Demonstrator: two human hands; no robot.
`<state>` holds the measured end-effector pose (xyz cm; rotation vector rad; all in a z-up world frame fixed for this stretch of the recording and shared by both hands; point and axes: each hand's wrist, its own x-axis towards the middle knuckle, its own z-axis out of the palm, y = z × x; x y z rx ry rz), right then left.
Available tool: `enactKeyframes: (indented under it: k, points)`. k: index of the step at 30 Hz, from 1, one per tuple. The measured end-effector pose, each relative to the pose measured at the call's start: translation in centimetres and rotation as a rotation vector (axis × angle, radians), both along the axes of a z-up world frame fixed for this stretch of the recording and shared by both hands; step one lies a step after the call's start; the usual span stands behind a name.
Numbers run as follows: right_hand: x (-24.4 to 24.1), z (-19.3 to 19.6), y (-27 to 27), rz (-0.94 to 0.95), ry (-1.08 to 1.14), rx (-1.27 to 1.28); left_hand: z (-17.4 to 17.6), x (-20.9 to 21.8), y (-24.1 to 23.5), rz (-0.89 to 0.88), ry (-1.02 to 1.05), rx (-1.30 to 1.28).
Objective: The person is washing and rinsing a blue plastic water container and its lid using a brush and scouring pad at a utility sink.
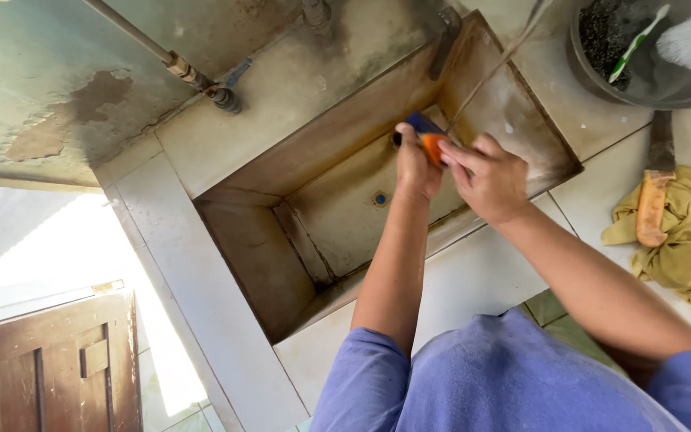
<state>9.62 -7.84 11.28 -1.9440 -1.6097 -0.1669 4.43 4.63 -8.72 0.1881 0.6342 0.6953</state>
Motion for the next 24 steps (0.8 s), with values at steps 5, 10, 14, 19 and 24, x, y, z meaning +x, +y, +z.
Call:
enactKeyframes:
  k: [5,10,14,19,24]
  points:
    - [-0.6,1.1,1.7,0.008,0.028,-0.02,10.2,-3.1,-1.3,-0.048,-0.032,-0.027]
    - [-1.3,1.1,0.1,0.016,-0.074,-0.252,7.7,-3.9,-1.8,-0.043,0.058,0.012]
    - [0.3,0.3,3.7,-0.065,-0.103,-0.158,7.4,-2.6,-3.6,-0.127,-0.007,0.243]
    - [1.2,1.1,2.9,-0.04,-0.024,-0.051,7.5,-2.8,-4.3,-0.189,0.031,0.299]
    - [0.4,2.8,1.6,-0.078,-0.093,-0.307,6.0,-3.2,-4.6,-0.249,0.089,0.314]
